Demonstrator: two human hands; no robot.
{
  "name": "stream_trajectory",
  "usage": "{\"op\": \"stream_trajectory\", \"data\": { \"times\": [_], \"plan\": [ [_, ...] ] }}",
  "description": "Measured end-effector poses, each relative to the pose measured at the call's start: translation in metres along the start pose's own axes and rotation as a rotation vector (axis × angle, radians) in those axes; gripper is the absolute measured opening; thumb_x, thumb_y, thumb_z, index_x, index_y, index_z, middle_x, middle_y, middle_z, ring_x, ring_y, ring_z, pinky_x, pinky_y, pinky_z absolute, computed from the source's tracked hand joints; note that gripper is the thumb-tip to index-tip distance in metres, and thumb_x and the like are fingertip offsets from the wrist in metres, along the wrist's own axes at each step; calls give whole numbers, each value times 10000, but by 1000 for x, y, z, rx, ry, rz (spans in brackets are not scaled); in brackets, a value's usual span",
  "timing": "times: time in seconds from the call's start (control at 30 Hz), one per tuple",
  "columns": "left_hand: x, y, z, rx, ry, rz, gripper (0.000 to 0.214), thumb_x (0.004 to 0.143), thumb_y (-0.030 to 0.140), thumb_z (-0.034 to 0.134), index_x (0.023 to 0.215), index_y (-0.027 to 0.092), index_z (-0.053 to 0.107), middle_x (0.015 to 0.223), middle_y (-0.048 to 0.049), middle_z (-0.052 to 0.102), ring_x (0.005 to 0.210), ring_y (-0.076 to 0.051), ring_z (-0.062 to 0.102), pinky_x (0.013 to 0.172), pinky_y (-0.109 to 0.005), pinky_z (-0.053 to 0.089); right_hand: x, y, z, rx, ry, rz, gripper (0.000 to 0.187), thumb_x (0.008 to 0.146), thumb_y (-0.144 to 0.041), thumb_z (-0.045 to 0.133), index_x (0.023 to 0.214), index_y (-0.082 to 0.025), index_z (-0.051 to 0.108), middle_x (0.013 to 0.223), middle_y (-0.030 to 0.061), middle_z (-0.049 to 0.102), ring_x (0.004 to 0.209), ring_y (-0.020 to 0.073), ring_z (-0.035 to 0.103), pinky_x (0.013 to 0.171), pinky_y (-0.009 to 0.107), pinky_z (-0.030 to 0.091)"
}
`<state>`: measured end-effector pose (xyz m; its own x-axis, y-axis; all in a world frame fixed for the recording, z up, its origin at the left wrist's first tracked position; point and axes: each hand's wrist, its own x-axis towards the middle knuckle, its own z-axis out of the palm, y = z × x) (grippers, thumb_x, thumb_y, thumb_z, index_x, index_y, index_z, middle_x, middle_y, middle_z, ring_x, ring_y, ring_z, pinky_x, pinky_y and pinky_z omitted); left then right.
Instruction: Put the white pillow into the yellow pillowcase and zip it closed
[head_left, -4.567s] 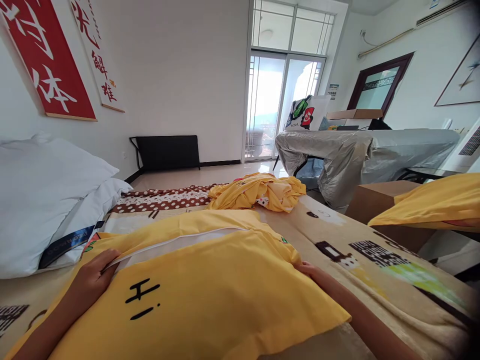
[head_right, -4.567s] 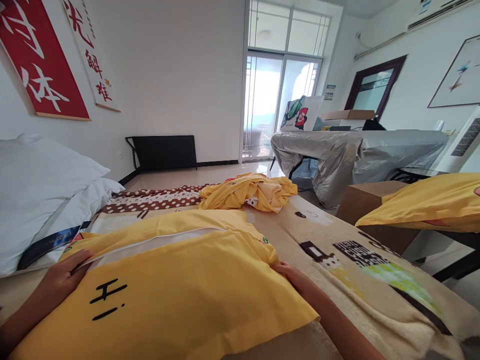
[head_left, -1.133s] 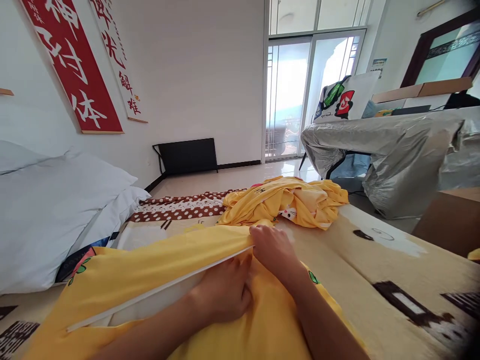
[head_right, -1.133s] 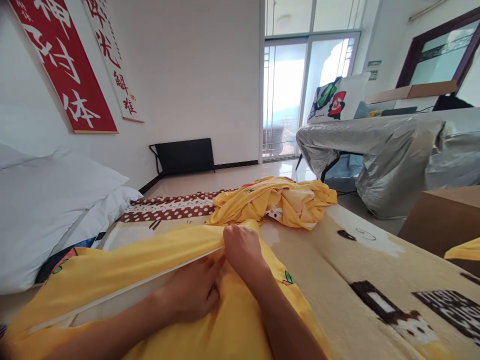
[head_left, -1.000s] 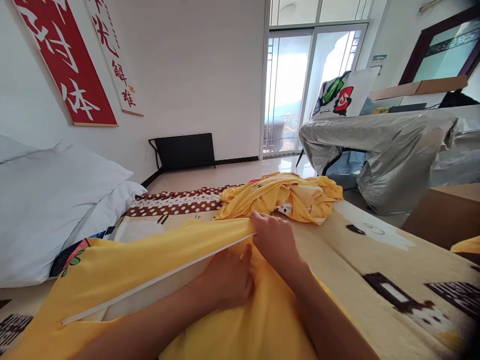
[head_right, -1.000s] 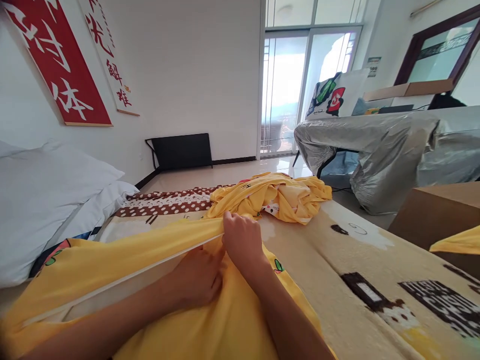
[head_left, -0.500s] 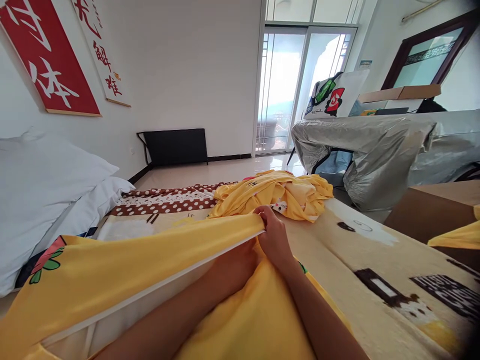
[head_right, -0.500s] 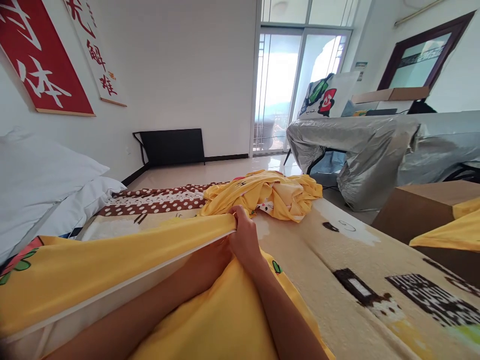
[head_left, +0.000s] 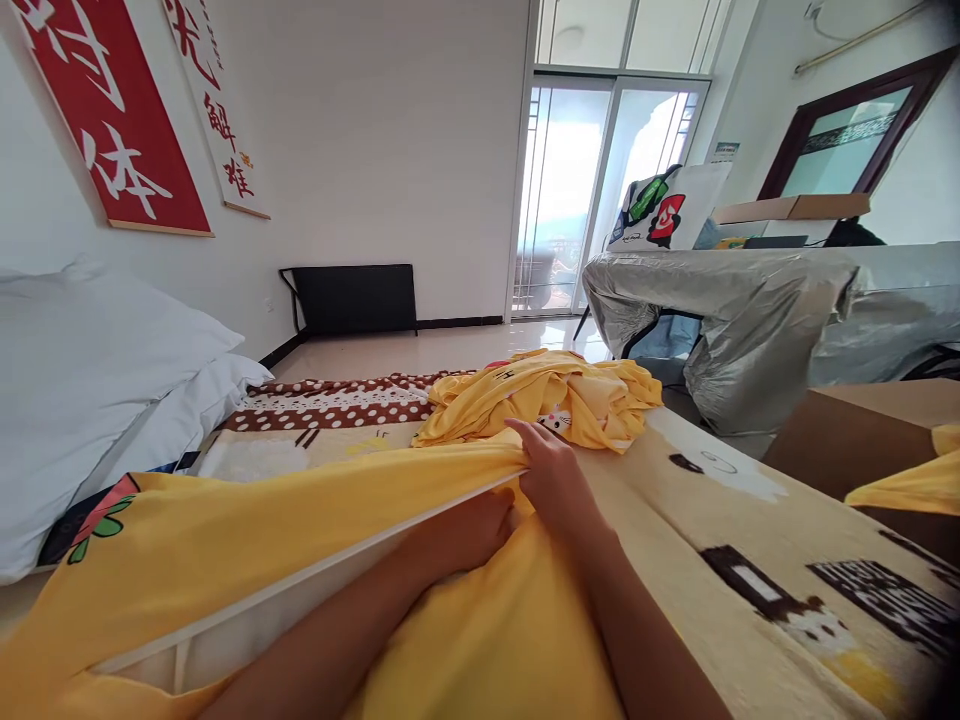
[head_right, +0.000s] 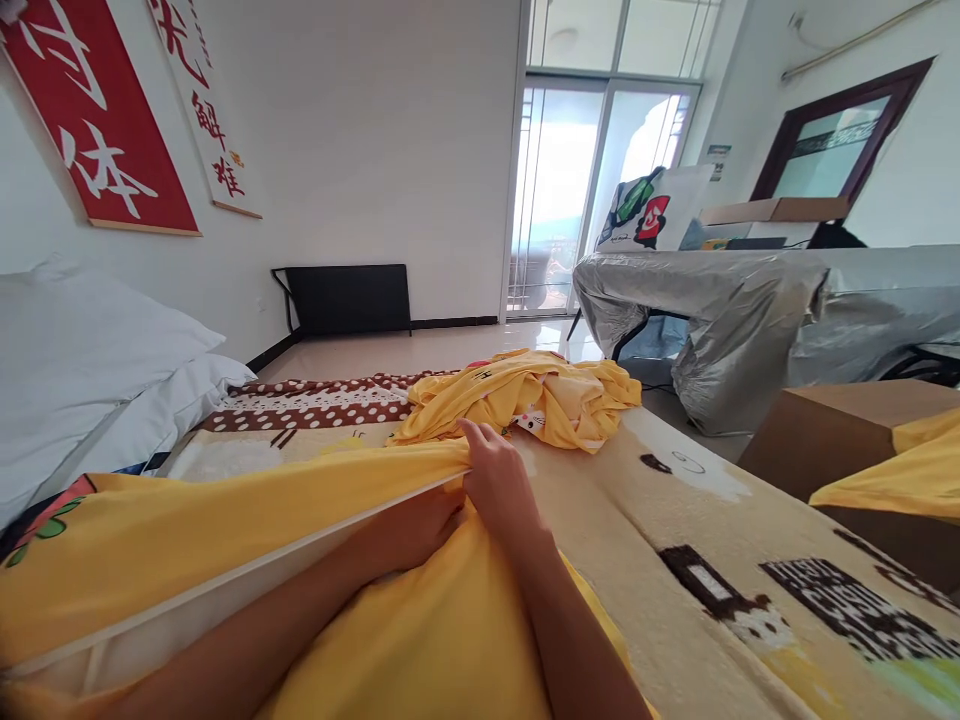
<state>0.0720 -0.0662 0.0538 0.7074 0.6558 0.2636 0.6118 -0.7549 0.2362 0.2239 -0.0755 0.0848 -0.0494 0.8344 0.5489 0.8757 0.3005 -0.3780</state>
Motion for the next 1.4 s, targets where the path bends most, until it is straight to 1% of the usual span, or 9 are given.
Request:
{"op": "stream_trajectory", "data": {
  "times": [0.17, 0.43, 0.6, 0.77, 0.9, 1.03, 1.13, 1.23, 1.4],
  "plan": [
    [7, -3, 9, -91, 131, -68, 357, 895, 243, 320, 1205, 196, 490, 1260, -86, 563, 1183, -207, 500, 1083, -373, 349, -3, -11, 1, -226, 50, 130, 350, 658, -22, 410, 923, -160, 593, 981, 101, 601, 919, 222, 535, 766, 281, 361],
    [18, 4, 7, -90, -42, -194, 638, 798, 349, 463, 1400, 196, 320, 1450, -100, 396, 1316, -270, 386, 1095, -444, 321, 3, -2, 11, 222, 30, 167, 370, 590, -15, 364, 894, -175, 502, 811, 31, 623, 748, 165, 555, 643, 227, 351],
    [18, 4, 8, -20, -121, -276, 518, 789, 384, 490, 1250, 149, 498, 1348, -156, 502, 1242, -325, 455, 1053, -495, 342, 6, 4, 5, 409, -87, 68, 310, 600, -80, 429, 881, -180, 513, 798, 9, 625, 717, 160, 551, 640, 229, 382],
    [9, 0, 11, -142, 25, -125, 403, 829, 336, 438, 1209, 224, 512, 1289, -78, 546, 1197, -262, 463, 1041, -423, 340, 5, 10, 9, 332, -26, 31, 497, 559, -24, 432, 1009, -183, 570, 946, 39, 637, 878, 178, 571, 756, 249, 407],
    [8, -5, 10, -218, -51, -148, 163, 800, 310, 447, 842, 205, 566, 914, -42, 631, 840, -207, 559, 747, -328, 443, 2, 5, 16, 119, 106, 132, 387, 566, 14, 407, 860, -159, 590, 893, 74, 613, 846, 186, 557, 720, 249, 384],
    [11, -9, 8, -243, -131, -185, 166, 778, 294, 452, 651, 187, 458, 635, 0, 530, 589, -147, 481, 543, -273, 342, 0, 1, 16, 2, 150, 146, 334, 596, -7, 412, 837, -170, 576, 934, 81, 588, 804, 186, 534, 642, 250, 346],
    [11, -8, 3, -255, -118, -191, 146, 769, 280, 465, 662, 183, 490, 670, -7, 555, 622, -151, 499, 586, -277, 376, 1, 3, 17, 113, 137, 138, 348, 568, -6, 393, 823, -183, 552, 869, 50, 608, 751, 169, 534, 635, 244, 342],
    [9, -7, 0, -271, -42, -186, 155, 793, 264, 456, 846, 197, 585, 901, -41, 631, 847, -194, 554, 809, -329, 439, 2, 5, 18, 219, 139, 180, 323, 530, -29, 389, 780, -190, 517, 731, 12, 605, 672, 160, 527, 614, 239, 341],
    [7, -11, 3, -544, 211, -217, 339, 874, 363, 427, 1156, 243, 571, 1242, -47, 578, 1219, -245, 441, 1123, -441, 230, 3, 2, 18, 369, 194, 123, 257, 539, -114, 406, 772, -198, 473, 709, -1, 594, 635, 154, 524, 578, 234, 354]
  ]
}}
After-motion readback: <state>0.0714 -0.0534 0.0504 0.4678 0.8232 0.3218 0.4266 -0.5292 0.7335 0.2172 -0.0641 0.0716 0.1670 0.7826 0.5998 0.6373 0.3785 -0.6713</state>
